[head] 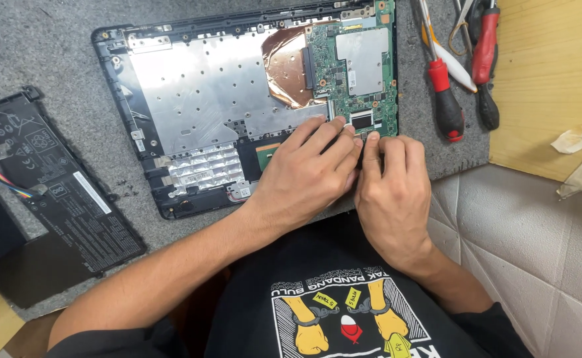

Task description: Securing a motherboard inside a laptop chassis by connecting ribbon cables and driving screws.

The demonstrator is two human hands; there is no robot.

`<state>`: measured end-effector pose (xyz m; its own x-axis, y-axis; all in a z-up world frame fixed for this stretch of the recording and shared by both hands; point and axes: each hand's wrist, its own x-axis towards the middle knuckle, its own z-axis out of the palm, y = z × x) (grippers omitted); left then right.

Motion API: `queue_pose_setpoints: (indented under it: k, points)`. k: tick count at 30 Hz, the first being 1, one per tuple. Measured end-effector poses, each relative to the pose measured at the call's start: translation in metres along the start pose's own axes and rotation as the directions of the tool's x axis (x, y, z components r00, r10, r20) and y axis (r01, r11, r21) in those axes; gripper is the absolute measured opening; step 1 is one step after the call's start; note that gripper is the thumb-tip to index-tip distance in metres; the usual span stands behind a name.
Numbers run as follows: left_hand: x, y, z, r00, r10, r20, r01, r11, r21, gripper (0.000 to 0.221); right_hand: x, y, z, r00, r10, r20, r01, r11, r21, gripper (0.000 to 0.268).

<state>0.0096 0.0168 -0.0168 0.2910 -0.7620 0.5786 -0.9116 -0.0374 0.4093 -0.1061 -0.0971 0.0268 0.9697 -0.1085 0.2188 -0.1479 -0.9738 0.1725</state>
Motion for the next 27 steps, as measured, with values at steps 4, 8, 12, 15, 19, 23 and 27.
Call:
queue_pose_setpoints:
  k: [4,8,12,15,19,23,27]
  points:
    - [-0.001,0.002,0.0,1.0,-0.002,-0.015,0.003,1.0,0.028,0.018,0.007,-0.009,-0.002,1.0,0.019,-0.008,-0.019,1.0,-0.007,0.019]
    - [-0.002,0.004,0.0,1.0,0.005,-0.011,-0.005,0.999,0.048,0.019,0.009,-0.011,0.001,0.999,0.022,-0.028,-0.024,0.997,-0.068,0.015]
    - [-0.005,0.005,0.005,1.0,0.0,0.02,0.0,1.0,0.001,0.025,0.011,0.008,-0.014,0.996,0.019,0.083,-0.033,0.986,0.166,0.027]
    - [-0.006,0.0,0.001,0.999,0.014,0.038,-0.013,1.0,-0.019,0.027,0.011,0.036,-0.018,0.989,0.053,0.14,-0.113,0.875,0.471,0.028]
    - [-0.006,0.0,0.0,0.998,0.017,0.057,-0.015,0.999,-0.032,0.027,0.008,0.048,-0.014,0.983,0.107,0.151,-0.177,0.78,0.6,0.024]
    - [-0.005,-0.001,0.0,0.998,0.013,0.065,-0.011,0.999,-0.035,0.027,0.008,0.047,-0.007,0.98,0.178,0.093,-0.195,0.736,0.648,0.021]
    - [-0.004,0.0,-0.004,0.997,-0.001,0.078,0.006,0.999,-0.054,0.027,0.008,0.041,-0.007,0.979,0.202,-0.002,-0.155,0.759,0.632,0.019]
